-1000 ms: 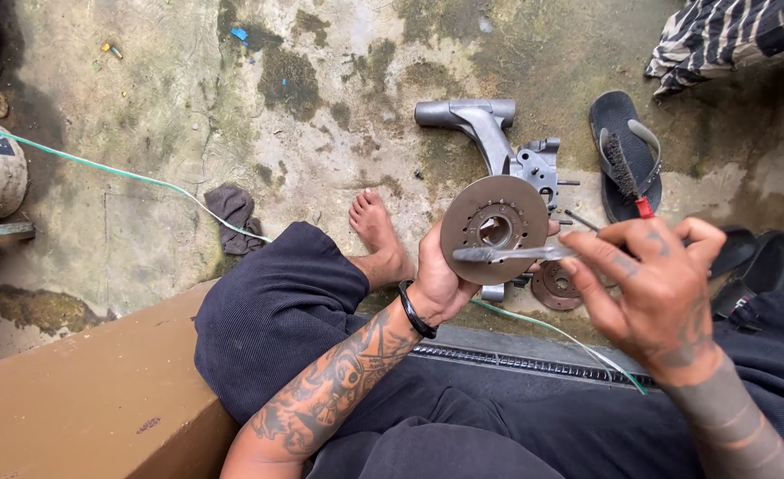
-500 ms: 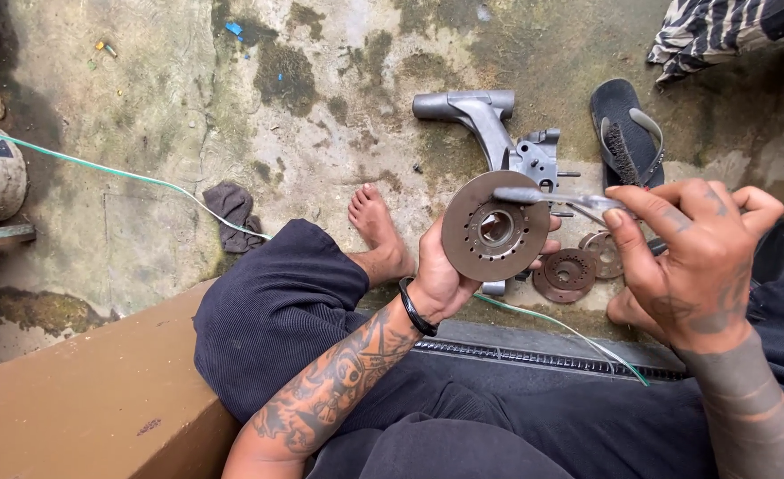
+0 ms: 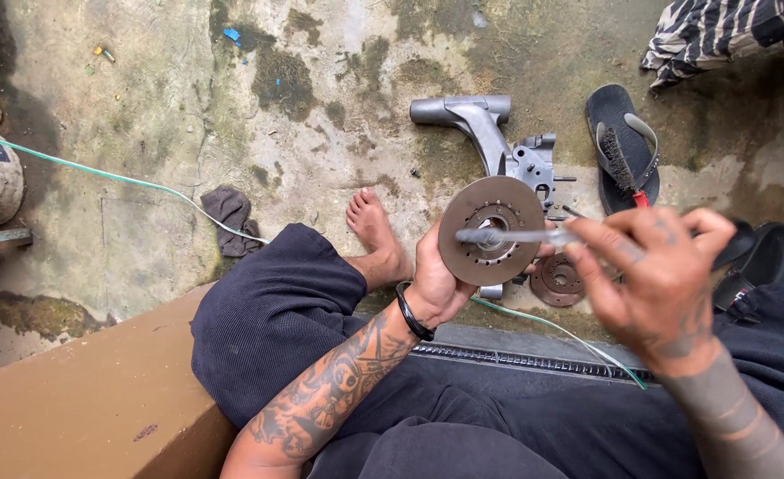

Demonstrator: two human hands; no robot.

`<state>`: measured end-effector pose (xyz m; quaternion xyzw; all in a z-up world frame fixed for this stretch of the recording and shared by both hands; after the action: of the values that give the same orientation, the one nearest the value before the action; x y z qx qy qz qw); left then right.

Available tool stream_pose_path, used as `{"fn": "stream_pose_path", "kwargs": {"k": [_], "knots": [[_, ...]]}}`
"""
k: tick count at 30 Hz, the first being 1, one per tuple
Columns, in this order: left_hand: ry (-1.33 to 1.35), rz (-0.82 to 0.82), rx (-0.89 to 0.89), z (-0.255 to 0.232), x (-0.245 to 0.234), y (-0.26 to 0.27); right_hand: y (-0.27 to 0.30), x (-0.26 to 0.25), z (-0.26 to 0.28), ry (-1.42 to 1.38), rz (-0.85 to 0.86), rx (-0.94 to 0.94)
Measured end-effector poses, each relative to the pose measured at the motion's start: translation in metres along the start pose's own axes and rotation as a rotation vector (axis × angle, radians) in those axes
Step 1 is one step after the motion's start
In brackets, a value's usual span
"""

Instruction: Cleaning a motorcycle engine gear and casing component using a small brush and a metal scraping tool.

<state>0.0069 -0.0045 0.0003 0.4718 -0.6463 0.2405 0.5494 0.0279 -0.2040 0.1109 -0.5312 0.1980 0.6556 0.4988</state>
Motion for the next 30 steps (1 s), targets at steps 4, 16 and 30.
{"fn": "stream_pose_path", "kwargs": {"k": [4,16,30], "knots": [[-0.001,-0.032,0.008,-0.003,0.006,0.000,0.004,0.005,-0.015,0.108,0.011,0.002],[-0.031,-0.002,-0.015,-0.001,0.003,-0.002,0.006,0.001,-0.017,0.121,0.030,0.063],[-0.054,0.039,0.000,-0.003,0.009,-0.004,0.007,-0.003,-0.025,0.072,-0.028,0.006]]}}
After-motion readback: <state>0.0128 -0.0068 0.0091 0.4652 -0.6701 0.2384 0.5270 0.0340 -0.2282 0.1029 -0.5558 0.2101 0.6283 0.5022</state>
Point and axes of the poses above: each hand's wrist, its own y-axis away from the middle knuckle, its own x-axis out of the palm, z = x × y, the point moved 1 cm from there along -y, towards the middle knuckle, and after that the axes turned 7 degrees about -y, right-handed, at the moved point
